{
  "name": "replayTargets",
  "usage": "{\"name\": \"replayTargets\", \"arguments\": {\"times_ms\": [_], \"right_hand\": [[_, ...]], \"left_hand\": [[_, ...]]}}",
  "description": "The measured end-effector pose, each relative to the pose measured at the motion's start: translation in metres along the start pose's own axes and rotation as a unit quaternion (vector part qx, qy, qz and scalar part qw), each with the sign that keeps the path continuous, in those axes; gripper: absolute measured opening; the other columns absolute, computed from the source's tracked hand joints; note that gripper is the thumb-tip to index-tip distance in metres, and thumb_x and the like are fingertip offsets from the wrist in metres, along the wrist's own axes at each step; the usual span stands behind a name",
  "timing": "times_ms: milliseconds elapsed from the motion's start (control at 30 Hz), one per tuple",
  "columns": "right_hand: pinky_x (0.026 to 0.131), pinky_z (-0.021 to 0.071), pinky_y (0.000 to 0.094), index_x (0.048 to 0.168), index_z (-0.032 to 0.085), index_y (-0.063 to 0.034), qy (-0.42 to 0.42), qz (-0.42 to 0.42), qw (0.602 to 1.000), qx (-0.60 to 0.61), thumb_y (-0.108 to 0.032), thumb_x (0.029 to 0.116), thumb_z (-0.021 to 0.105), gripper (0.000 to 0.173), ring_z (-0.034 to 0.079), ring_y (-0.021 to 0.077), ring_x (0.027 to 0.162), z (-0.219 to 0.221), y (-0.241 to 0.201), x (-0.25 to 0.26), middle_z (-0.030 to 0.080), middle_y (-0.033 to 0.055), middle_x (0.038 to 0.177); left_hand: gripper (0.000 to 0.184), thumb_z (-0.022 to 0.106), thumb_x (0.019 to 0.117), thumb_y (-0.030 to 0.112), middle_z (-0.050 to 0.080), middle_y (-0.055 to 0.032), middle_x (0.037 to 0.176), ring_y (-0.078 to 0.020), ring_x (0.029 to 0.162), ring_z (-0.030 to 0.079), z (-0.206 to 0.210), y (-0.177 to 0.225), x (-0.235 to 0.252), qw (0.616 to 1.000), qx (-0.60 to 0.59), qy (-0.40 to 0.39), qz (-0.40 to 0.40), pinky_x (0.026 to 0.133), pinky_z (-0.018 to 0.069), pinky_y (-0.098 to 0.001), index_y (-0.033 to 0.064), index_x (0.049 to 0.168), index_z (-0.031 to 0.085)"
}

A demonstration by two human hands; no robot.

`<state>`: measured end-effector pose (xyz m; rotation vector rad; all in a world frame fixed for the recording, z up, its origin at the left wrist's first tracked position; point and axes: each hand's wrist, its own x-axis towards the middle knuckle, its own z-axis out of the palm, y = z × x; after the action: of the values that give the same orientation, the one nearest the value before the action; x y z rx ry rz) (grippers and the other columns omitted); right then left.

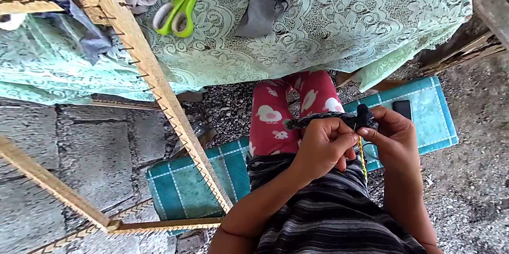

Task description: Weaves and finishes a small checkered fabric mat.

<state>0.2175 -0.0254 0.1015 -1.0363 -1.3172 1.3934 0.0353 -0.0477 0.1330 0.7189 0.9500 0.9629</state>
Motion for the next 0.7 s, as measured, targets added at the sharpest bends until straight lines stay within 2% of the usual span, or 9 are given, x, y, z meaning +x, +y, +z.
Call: {"name": "replayTargets", "arguments": {"times_ms": [200,367,433,533,700], "right_hand": [[0.073,0.0594,0.0193,0.106,0.073,-0.0195,-0.009,-0.039,0.999,-0.033,-0.02,0.085,0.082,0.023,0.067,0.0017,0.084,-0.002,0.004,-0.001,0.069,-0.0097,0.097],[0.079,0.0588,0.0192,0.107,0.073,-0.0217,-0.035,-0.052,0.998,-0.001,-0.024,0.0867,0.081,0.022,0.066,0.0012,0.089,-0.005,0.007,-0.002,0.068,-0.0109,0.101],[0.082,0.0587,0.0201,0.11,0.074,-0.0211,-0.05,-0.058,0.997,0.012,-0.024,0.0877,0.081,0.024,0.066,0.0022,0.093,-0.005,0.007,-0.003,0.068,-0.0099,0.104],[0.085,0.0583,0.0214,0.113,0.073,-0.021,-0.065,-0.067,0.996,0.013,-0.025,0.0896,0.079,0.025,0.066,0.0032,0.097,-0.007,0.006,-0.005,0.069,-0.0094,0.107],[0.088,0.0578,0.0227,0.111,0.075,-0.0191,-0.074,-0.085,0.994,0.016,-0.024,0.0918,0.077,0.02,0.067,0.0054,0.101,-0.01,0.008,-0.006,0.071,-0.0069,0.108]], "left_hand": [[0.016,0.059,0.0962,-0.008,0.065,-0.002,0.06,-0.0012,0.043,0.056,-0.001,0.0,0.0,1.0,0.016,0.006,-0.005,0.041,0.047,-0.014,0.0004,0.083,0.062],[0.009,0.058,0.098,-0.002,0.066,0.0023,0.069,0.0016,0.052,0.06,0.007,-0.015,-0.009,0.99,0.083,0.024,0.113,0.049,0.0522,-0.0136,0.0005,0.09,0.06],[0.009,0.058,0.0978,-0.002,0.065,0.0032,0.07,0.0029,0.053,0.059,0.01,-0.016,-0.012,0.987,0.086,0.026,0.131,0.049,0.0517,-0.0125,0.0004,0.09,0.06],[0.01,0.058,0.098,-0.002,0.064,0.0051,0.069,0.0041,0.052,0.058,0.011,-0.012,-0.015,0.99,0.083,0.018,0.115,0.048,0.0507,-0.0118,0.0013,0.089,0.061],[0.011,0.058,0.0982,0.0,0.063,0.0063,0.067,0.0043,0.051,0.057,0.009,-0.006,-0.018,0.994,0.07,-0.001,0.079,0.046,0.0492,-0.0117,0.0027,0.088,0.062]]}}
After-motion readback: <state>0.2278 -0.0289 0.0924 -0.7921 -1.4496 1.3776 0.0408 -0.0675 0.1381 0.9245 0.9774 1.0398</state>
